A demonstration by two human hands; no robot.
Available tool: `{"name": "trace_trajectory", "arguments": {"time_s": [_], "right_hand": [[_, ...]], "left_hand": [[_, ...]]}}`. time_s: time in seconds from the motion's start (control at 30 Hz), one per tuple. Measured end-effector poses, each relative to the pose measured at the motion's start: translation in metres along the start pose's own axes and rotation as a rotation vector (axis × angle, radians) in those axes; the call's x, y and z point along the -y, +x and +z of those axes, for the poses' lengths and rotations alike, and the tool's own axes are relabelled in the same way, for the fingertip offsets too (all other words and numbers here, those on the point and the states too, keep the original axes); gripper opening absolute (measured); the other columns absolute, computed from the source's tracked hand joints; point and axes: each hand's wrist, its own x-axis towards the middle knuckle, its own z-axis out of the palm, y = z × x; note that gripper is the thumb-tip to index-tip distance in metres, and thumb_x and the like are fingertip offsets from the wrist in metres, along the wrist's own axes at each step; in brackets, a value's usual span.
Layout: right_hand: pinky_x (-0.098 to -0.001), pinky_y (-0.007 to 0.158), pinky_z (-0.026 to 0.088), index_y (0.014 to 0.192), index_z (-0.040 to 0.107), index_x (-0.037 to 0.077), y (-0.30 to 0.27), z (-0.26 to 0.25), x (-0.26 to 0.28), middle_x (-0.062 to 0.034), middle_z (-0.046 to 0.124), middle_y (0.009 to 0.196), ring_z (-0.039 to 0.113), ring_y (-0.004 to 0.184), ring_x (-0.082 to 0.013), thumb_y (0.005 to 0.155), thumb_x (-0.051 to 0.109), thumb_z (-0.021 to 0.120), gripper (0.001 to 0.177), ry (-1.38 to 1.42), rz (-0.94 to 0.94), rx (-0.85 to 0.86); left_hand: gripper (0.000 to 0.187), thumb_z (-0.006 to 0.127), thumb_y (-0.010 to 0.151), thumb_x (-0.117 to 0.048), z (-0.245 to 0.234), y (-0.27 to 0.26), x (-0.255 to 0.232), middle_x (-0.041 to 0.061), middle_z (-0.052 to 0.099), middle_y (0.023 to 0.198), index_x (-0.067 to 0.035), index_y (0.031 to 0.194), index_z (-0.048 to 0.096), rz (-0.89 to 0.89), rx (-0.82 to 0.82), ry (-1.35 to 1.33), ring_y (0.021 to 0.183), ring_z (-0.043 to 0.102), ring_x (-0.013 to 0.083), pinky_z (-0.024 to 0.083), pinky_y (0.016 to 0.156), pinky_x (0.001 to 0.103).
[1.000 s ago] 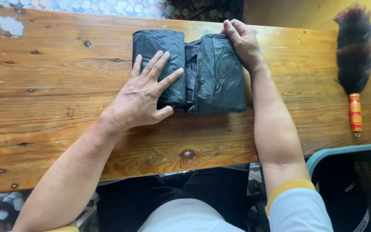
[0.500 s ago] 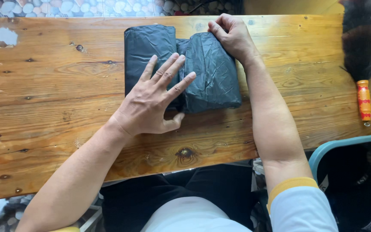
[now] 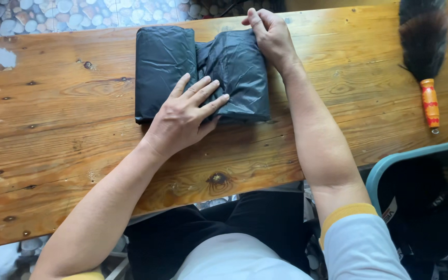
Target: The person folds a black garment on a wooden table and then inserts it into a small black pouch with a blue trim.
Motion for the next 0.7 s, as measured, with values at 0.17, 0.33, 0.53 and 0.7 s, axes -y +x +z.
{"name": "trace_trajectory", "arguments": {"time_s": [0.17,0.33,0.53,0.7], "right_hand": [[-0.0242,0.073,0.055,0.116,0.062,0.016,-0.027,-0.035,0.066,0.0017,0.067,0.097,0.069,0.085,-0.0067,0.1,0.049,0.048,0.039,-0.013,0.224,-0.07],[-0.0358,0.087,0.049,0.158,0.028,0.01,-0.112,-0.05,0.125,-0.0168,0.056,0.134,0.059,0.101,-0.0207,0.09,0.043,0.063,0.083,-0.228,0.257,0.15],[-0.061,0.109,0.042,0.165,0.016,0.006,-0.177,-0.006,0.138,-0.0405,0.046,0.146,0.047,0.136,-0.0563,0.081,0.017,0.08,0.106,-0.243,0.169,0.186],[-0.053,0.087,0.055,0.158,0.043,0.013,-0.179,-0.003,0.116,-0.0223,0.072,0.12,0.069,0.11,-0.0442,0.079,0.006,0.073,0.085,-0.329,0.102,-0.072]], "left_hand": [[0.037,0.071,0.1,-0.019,0.008,-0.006,0.005,0.022,0.065,0.14,-0.012,0.136,0.069,-0.032,-0.027,0.008,0.133,0.06,0.0389,0.041,0.114,0.062],[0.034,0.069,0.101,-0.019,0.019,-0.009,0.008,0.022,0.067,0.136,-0.012,0.135,0.07,-0.04,-0.091,0.013,0.13,0.062,0.0393,0.042,0.112,0.061],[0.034,0.073,0.093,-0.03,0.034,-0.012,0.004,0.013,0.074,0.129,-0.022,0.126,0.078,-0.117,-0.199,0.055,0.126,0.067,0.0318,0.035,0.117,0.056],[0.039,0.071,0.092,-0.035,0.037,-0.012,-0.008,0.014,0.072,0.128,-0.024,0.129,0.075,-0.128,-0.201,0.056,0.123,0.067,0.0326,0.04,0.111,0.057]]}}
